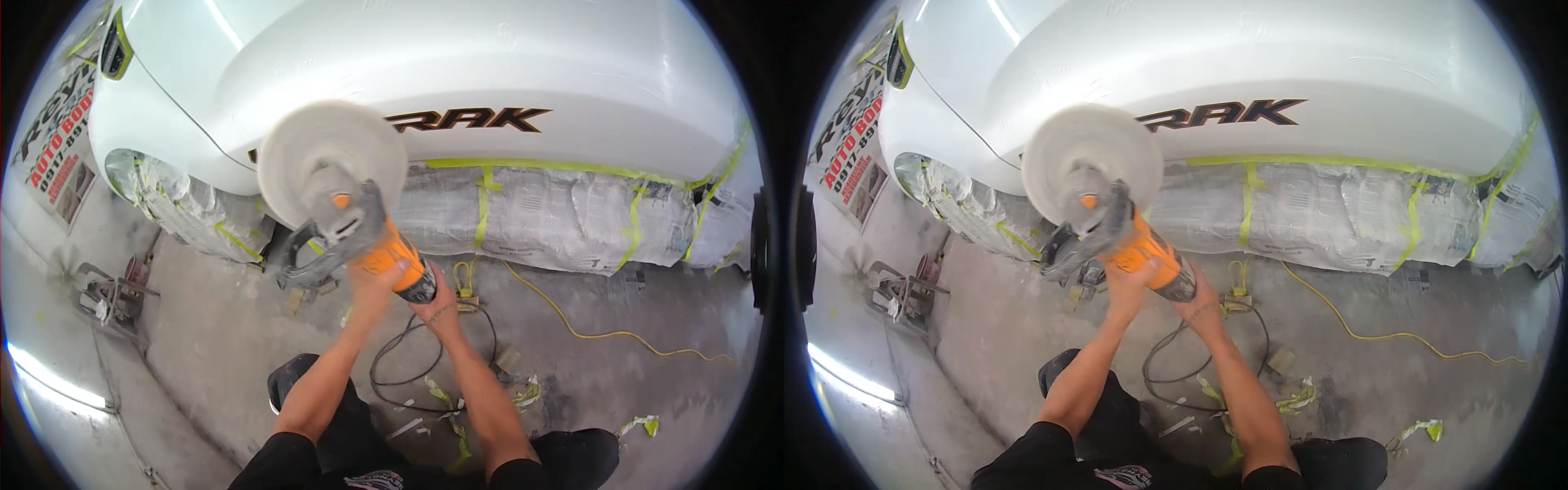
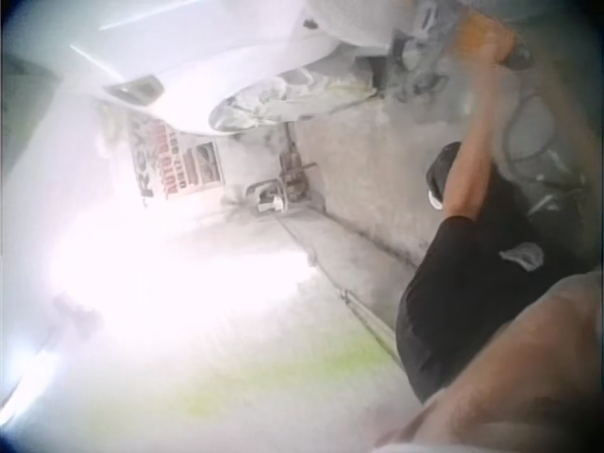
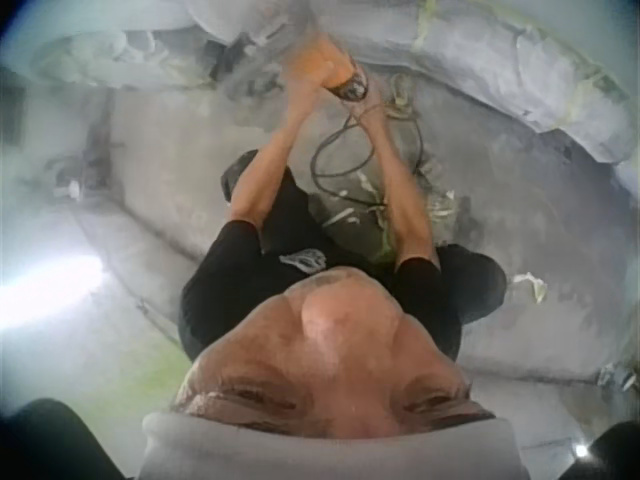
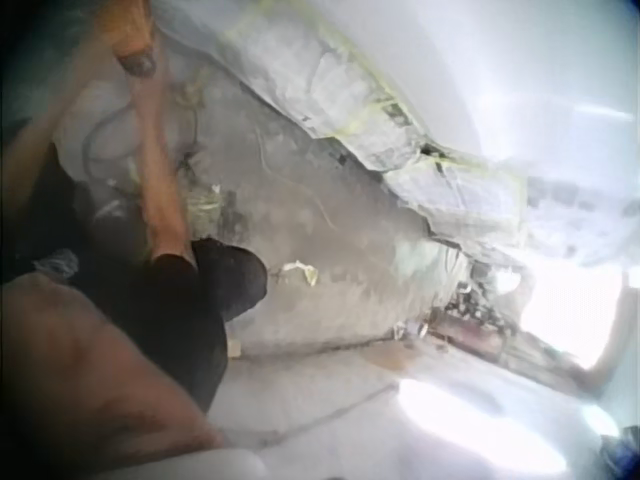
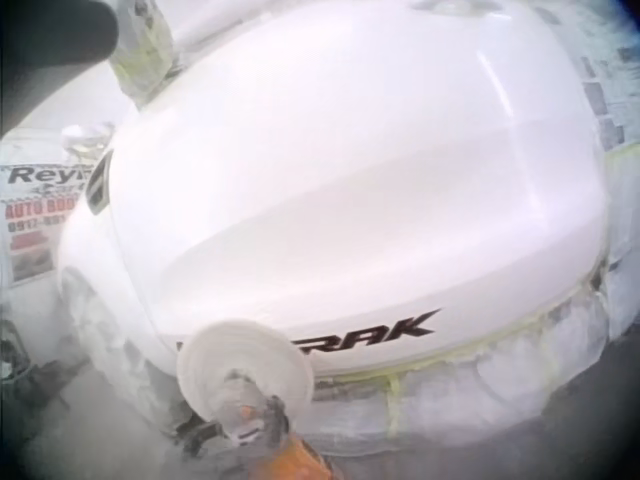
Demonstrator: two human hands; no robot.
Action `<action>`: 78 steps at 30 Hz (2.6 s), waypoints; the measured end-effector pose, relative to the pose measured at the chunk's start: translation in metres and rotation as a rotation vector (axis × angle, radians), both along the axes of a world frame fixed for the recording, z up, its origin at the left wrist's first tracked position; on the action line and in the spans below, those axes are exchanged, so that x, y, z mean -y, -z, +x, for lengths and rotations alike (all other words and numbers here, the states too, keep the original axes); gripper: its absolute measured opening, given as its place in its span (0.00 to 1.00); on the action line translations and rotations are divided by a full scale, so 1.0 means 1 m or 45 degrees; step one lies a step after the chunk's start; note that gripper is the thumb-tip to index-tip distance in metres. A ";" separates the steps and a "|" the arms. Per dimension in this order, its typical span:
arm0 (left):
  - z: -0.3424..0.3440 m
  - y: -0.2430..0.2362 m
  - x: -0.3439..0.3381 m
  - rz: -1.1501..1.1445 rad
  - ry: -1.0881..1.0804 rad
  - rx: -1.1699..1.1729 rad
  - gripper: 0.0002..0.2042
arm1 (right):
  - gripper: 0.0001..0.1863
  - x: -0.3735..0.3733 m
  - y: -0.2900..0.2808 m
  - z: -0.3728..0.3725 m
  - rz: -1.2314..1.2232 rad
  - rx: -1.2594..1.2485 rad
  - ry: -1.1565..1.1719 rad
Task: The person is using an electric buffer to polish the white side panel of a vehicle. The person moves the rotating buffing pad along the side of the car, including the area with a logo.
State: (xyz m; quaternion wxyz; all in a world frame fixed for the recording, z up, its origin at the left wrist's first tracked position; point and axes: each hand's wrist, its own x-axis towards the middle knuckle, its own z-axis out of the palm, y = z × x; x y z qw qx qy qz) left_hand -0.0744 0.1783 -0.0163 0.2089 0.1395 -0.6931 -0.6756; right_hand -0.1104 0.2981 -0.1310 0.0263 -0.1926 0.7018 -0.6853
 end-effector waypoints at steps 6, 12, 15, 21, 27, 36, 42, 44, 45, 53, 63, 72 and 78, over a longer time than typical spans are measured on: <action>-0.005 0.013 -0.012 -0.184 0.035 0.258 0.17 | 0.29 -0.016 0.021 0.003 0.097 0.230 -0.163; -0.026 0.000 -0.080 -0.174 0.523 0.406 0.24 | 0.26 -0.064 0.032 0.020 -0.033 0.319 0.233; -0.029 -0.008 -0.083 -0.049 0.582 0.376 0.34 | 0.28 -0.067 0.053 0.011 -0.014 0.151 0.313; -0.016 0.013 -0.057 -0.397 0.401 -0.151 0.41 | 0.25 -0.011 0.019 0.020 -0.237 -0.078 0.318; 0.008 0.024 0.008 0.068 0.175 0.232 0.26 | 0.13 0.018 0.032 0.014 0.051 0.022 -0.045; -0.003 0.024 0.043 0.101 -0.215 -0.287 0.25 | 0.16 0.042 -0.032 -0.020 0.577 -0.146 -0.054; -0.008 0.018 -0.015 0.042 0.015 -0.197 0.20 | 0.19 -0.016 0.003 -0.021 0.417 -0.129 -0.074; -0.010 0.009 -0.045 -0.043 0.115 0.110 0.18 | 0.21 -0.033 0.002 -0.014 0.226 0.088 -0.012; -0.014 0.002 -0.060 -0.043 0.140 0.103 0.18 | 0.21 -0.045 0.015 -0.014 0.115 0.102 0.064; -0.050 0.017 -0.120 -0.449 0.499 0.279 0.42 | 0.32 -0.085 0.050 -0.006 0.007 -0.074 0.511; -0.008 0.036 -0.020 -0.246 0.199 -0.164 0.32 | 0.23 -0.003 0.052 0.008 -0.025 -0.219 0.199; 0.004 0.036 0.100 0.313 -0.239 -0.433 0.26 | 0.16 0.107 -0.025 -0.017 0.564 -0.209 -0.054; -0.001 0.015 0.146 0.468 -0.447 -0.537 0.21 | 0.15 0.146 -0.081 -0.032 0.713 -0.507 -0.089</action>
